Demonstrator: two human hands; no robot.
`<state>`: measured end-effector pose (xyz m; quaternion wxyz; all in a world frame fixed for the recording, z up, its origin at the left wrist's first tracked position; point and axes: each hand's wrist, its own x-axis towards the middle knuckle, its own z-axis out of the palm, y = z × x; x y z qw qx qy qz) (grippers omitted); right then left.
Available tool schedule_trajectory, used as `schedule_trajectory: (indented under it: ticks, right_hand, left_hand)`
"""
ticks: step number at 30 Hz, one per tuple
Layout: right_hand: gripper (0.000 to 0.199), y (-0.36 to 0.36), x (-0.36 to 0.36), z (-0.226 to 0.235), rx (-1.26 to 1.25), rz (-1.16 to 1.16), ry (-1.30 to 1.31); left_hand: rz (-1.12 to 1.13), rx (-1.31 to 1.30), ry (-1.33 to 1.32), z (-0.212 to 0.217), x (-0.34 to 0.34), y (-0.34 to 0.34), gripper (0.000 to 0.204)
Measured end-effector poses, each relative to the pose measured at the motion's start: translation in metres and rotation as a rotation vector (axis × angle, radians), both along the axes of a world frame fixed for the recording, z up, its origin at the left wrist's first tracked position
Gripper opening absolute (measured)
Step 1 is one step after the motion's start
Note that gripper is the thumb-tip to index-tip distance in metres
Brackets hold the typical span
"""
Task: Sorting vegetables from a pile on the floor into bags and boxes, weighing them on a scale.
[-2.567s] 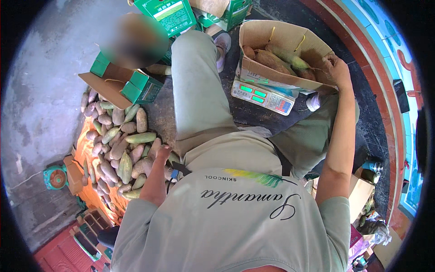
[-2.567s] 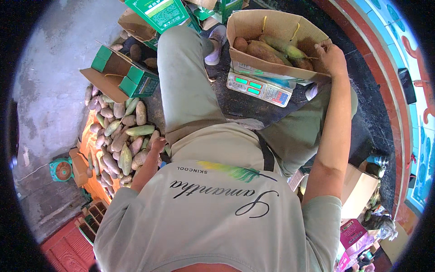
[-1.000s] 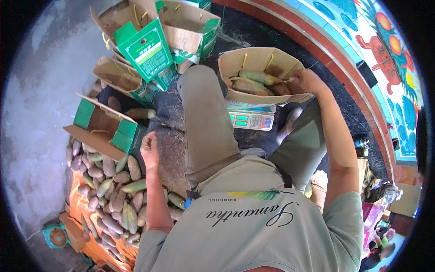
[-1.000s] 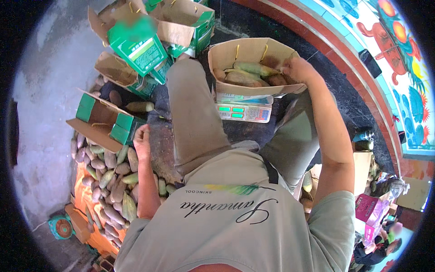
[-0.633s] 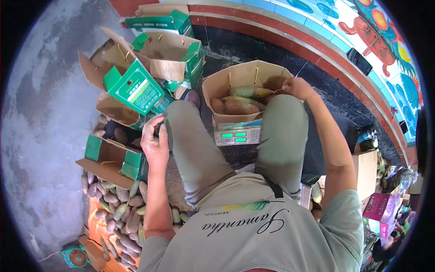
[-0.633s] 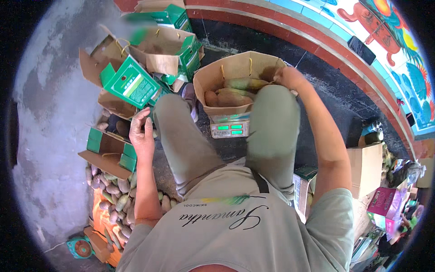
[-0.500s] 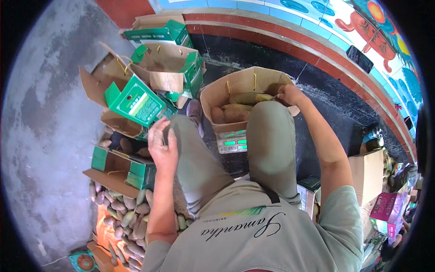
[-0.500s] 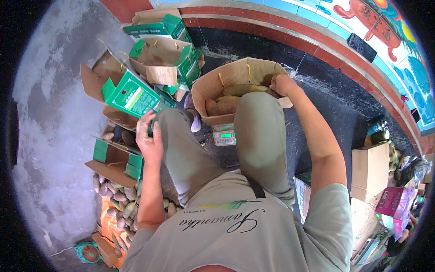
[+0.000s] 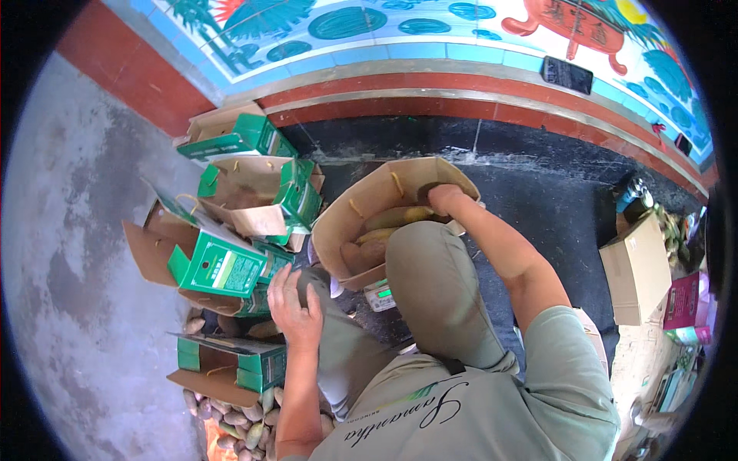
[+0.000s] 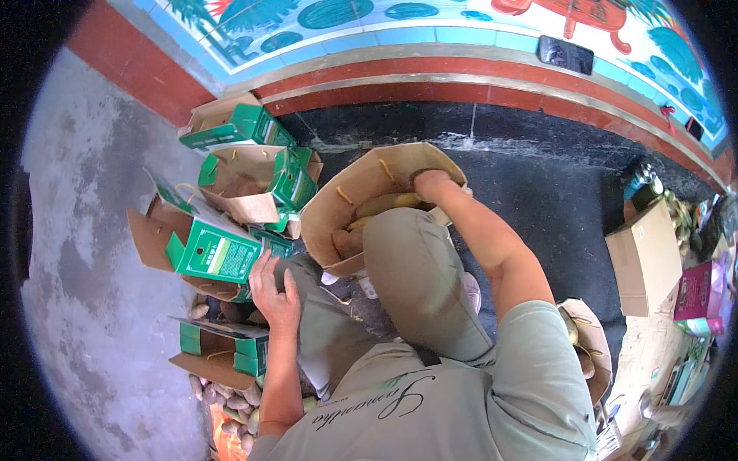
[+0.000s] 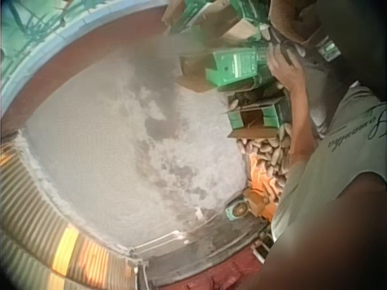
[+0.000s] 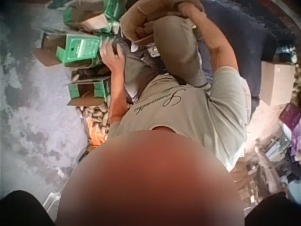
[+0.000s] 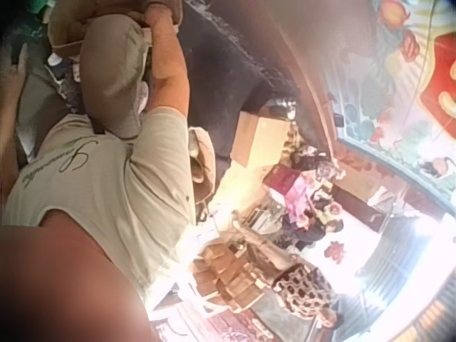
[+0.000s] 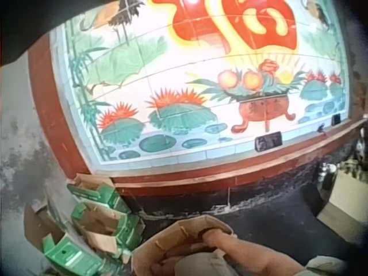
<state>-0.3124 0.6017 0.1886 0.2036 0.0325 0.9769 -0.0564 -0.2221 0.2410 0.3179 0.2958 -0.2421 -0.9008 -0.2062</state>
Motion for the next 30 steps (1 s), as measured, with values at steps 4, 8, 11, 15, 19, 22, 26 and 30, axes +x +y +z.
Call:
schedule_trajectory:
  ticks: [4,8,11,15,19,22,26,30]
  right_hand:
    - [0.02,-0.005,-0.005,0.052,-0.331,0.156,0.162]
    - [0.026,-0.051,-0.017,0.082,-0.704,0.121,0.508]
    - [0.023,-0.092,-0.003,0.146,-0.942,0.126,0.687]
    - [0.024,-0.132,0.049,0.229,-1.195,0.391,0.804]
    - [0.019,-0.181,0.103,0.27,-1.377,0.637,0.76]
    - [0.016,-0.184,0.107,0.266,-1.511,0.729,0.759]
    - [0.02,-0.162,0.102,0.246,-1.486,0.59,0.682]
    - [0.018,-0.137,0.087,0.199,-1.239,0.443,0.713]
  left_hand:
    - [-0.026,0.058,-0.046,0.003,-0.002,0.01,0.027]
    - [-0.063,0.212,-0.157,0.01,-0.003,0.031,0.03]
    - [-0.075,0.285,-0.27,0.017,-0.004,0.043,0.038]
    - [-0.139,0.401,-0.375,0.024,-0.009,0.063,0.052]
    - [-0.346,1.194,-0.386,0.018,-0.026,0.025,0.035]
    - [0.005,0.552,-0.013,0.064,0.004,0.0,0.032]
    - [0.506,0.34,-0.013,0.052,0.054,-0.072,0.052]
    - [0.613,0.0,-0.343,-0.055,0.129,-0.188,0.056]
